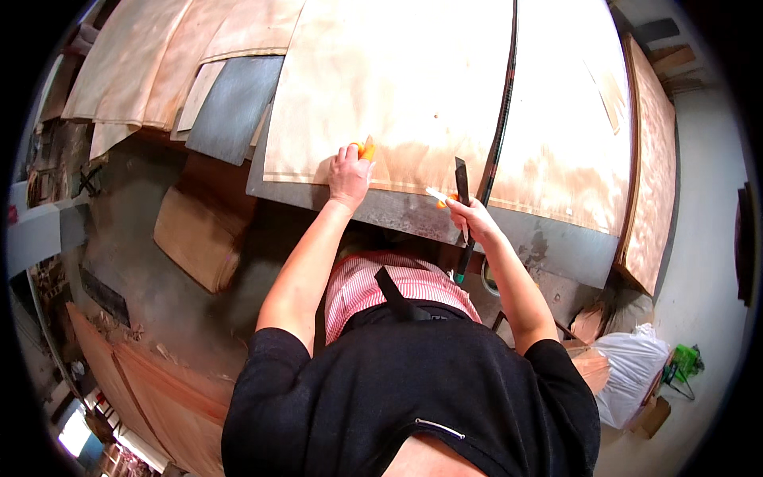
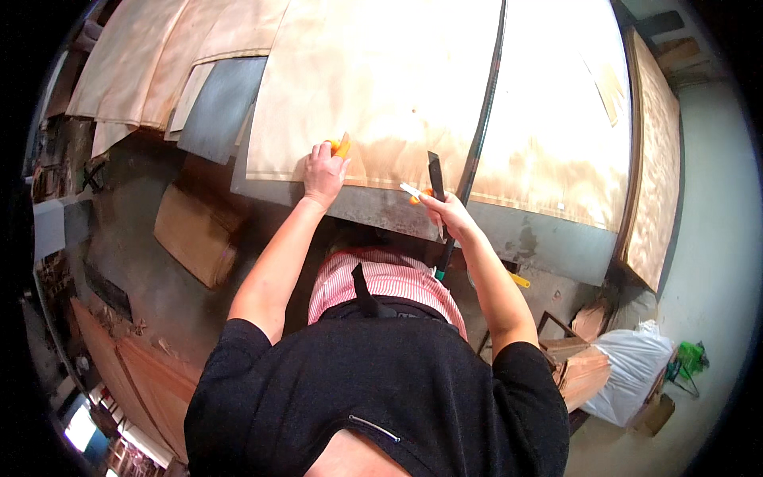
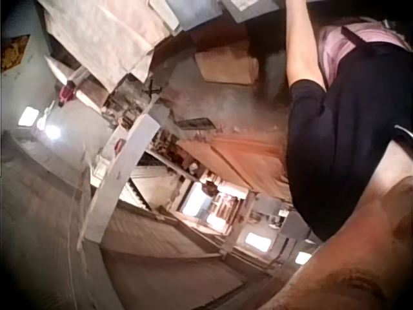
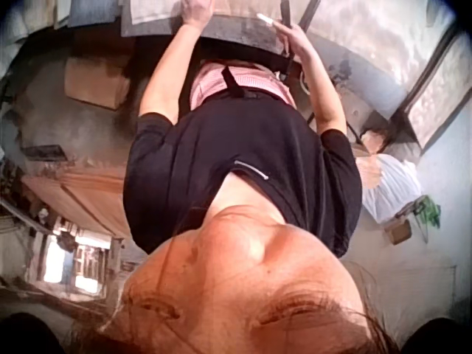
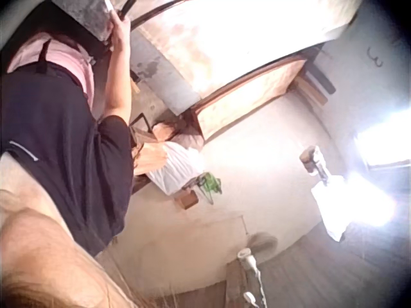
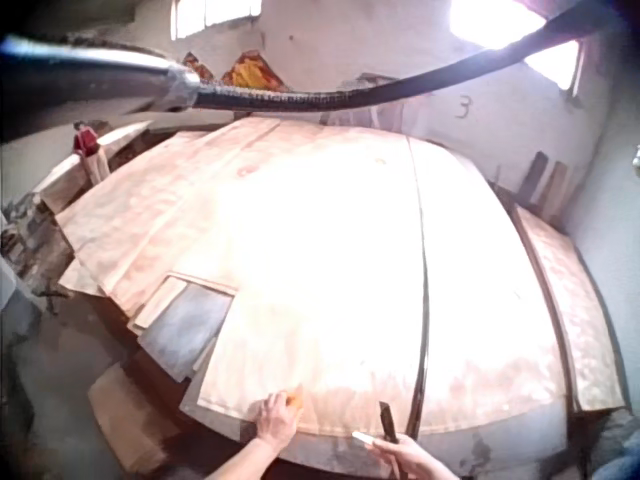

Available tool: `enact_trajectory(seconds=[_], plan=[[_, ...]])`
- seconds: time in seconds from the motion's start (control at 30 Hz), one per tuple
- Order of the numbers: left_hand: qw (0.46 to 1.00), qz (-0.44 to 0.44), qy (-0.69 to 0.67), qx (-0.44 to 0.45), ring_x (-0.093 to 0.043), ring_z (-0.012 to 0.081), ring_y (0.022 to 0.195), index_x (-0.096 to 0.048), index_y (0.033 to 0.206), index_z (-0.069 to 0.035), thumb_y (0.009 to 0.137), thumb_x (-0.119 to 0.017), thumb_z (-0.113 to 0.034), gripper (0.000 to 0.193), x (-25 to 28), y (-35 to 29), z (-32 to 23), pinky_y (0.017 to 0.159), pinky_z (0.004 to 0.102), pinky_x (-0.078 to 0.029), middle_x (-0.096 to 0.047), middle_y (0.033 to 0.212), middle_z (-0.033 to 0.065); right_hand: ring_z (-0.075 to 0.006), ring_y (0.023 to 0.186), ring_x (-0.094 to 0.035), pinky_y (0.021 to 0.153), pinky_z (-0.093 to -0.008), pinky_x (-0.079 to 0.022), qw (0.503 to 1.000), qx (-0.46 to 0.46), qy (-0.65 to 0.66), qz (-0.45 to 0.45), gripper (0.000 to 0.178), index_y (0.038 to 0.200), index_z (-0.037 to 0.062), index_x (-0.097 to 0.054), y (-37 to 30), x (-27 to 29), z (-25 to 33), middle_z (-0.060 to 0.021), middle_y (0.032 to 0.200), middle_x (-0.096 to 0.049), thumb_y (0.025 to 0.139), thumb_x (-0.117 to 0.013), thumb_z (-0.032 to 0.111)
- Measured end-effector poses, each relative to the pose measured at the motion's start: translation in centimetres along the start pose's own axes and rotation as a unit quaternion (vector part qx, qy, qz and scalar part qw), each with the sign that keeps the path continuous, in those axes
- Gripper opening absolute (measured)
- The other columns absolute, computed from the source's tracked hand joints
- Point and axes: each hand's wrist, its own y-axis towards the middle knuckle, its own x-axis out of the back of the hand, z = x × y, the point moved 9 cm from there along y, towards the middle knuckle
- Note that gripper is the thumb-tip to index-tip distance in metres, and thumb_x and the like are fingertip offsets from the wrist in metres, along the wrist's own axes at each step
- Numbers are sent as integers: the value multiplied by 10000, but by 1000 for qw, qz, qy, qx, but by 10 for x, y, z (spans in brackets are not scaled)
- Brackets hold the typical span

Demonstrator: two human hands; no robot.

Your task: The person uses a utility knife to cut thin sheets of wood veneer on a curved metal surface. They align the veneer, cut along straight and curved lines, and remove the cut pieces.

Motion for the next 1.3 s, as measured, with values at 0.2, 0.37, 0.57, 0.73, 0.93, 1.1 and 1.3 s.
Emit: enact_trajectory(seconds=[0.2, 0.37, 0.57, 0.73, 0.93, 1.1, 1.3], plan=[[1000, 18, -6, 10, -470, 253, 873, -595, 658, -57, 682, -665, -223, 182, -12, -3, 19, 715, 377, -410, -494, 896, 91, -24, 425, -328, 407, -197, -237, 992, 22, -126, 7, 222, 845, 49, -610, 49, -40, 40, 70, 507, -392, 819, -598, 270], [1000, 12, -1, 13, -470, 267, 849, -582, 670, -49, 689, -654, -237, 202, -9, -1, 18, 713, 383, -398, -486, 859, 98, -25, 434, -377, 400, -186, -276, 988, 67, -139, 22, 200, 815, 49, -615, 102, -84, 74, 58, 526, -441, 807, -614, 249], [1000, -6, 3, 15, -465, 271, 848, -552, 744, -48, 685, -658, -240, 227, -11, -2, 18, 704, 391, -395, -471, 873, 104, -62, 475, -442, 423, -210, -333, 969, 24, -243, -34, 198, 781, 38, -605, 142, -84, 70, 19, 572, -501, 756, -642, 231], [1000, 21, 9, 11, -446, 278, 1008, -552, 964, -25, 701, -634, -208, 331, -15, 0, 16, 852, 413, -360, -484, 1002, 125, -42, 455, -395, 409, -203, -294, 966, 18, -255, -40, 196, 750, 67, -613, 143, -85, 72, 41, 541, -466, 754, -662, 257], [990, 83, 97, -52, -328, 269, 1219, -527, 1108, -16, 757, -522, -170, 384, -36, 6, 2, 1001, 500, -225, -464, 1183, 127, -40, 473, -433, 425, -190, -311, 971, 17, -236, -24, 189, 735, 58, -615, 144, -78, 62, 31, 556, -514, 756, -654, 241], [977, 127, 165, -56, -322, 270, 1221, -528, 1128, -14, 753, -518, -174, 408, -43, 11, -5, 1009, 495, -213, -475, 1182, 129, -124, 515, -546, 496, -254, -421, 868, 174, -459, -77, 159, 736, 47, -629, 120, -81, 96, -48, 590, -597, 732, -627, 206], [957, 150, 236, -75, -330, 270, 1214, -534, 1122, -18, 742, -525, -185, 415, -49, 16, -13, 1010, 495, -208, -478, 1189, 126, -140, 556, -571, 542, -282, -451, 724, 120, -672, -102, 151, 773, 79, -652, 124, -41, 137, -38, 615, -612, 740, -582, 208]])
